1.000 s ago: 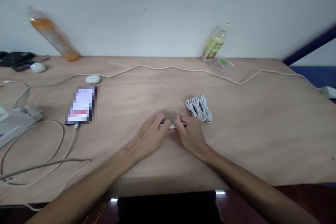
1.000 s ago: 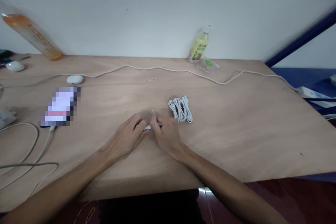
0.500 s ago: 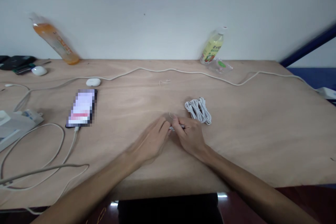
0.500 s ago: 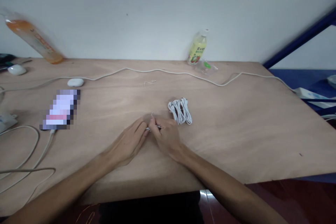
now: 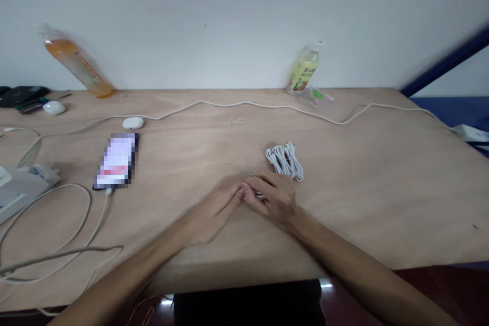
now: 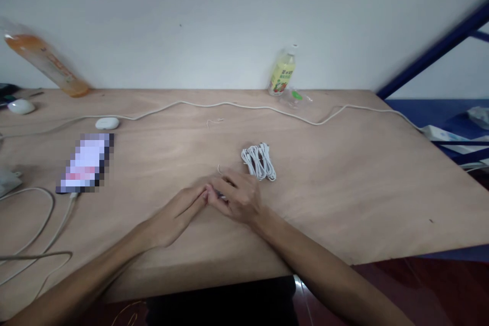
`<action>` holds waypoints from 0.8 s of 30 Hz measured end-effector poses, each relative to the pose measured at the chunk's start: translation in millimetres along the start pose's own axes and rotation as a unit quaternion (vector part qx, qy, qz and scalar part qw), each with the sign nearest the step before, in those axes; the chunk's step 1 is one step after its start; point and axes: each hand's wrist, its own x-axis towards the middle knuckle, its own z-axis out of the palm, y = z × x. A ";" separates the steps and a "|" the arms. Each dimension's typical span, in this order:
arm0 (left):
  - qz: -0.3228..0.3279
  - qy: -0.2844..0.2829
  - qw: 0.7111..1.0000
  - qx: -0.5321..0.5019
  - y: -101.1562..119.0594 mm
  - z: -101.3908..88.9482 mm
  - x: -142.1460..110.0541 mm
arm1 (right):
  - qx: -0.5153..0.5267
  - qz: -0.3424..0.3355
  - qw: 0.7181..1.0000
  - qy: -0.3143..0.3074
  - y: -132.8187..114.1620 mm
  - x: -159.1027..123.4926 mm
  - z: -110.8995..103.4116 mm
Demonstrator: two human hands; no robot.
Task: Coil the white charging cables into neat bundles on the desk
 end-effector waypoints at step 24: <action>0.263 0.135 0.813 0.502 -24.3 2.3 9.0 | 0.126 0.262 0.956 -0.040 -14.6 0.3 9.0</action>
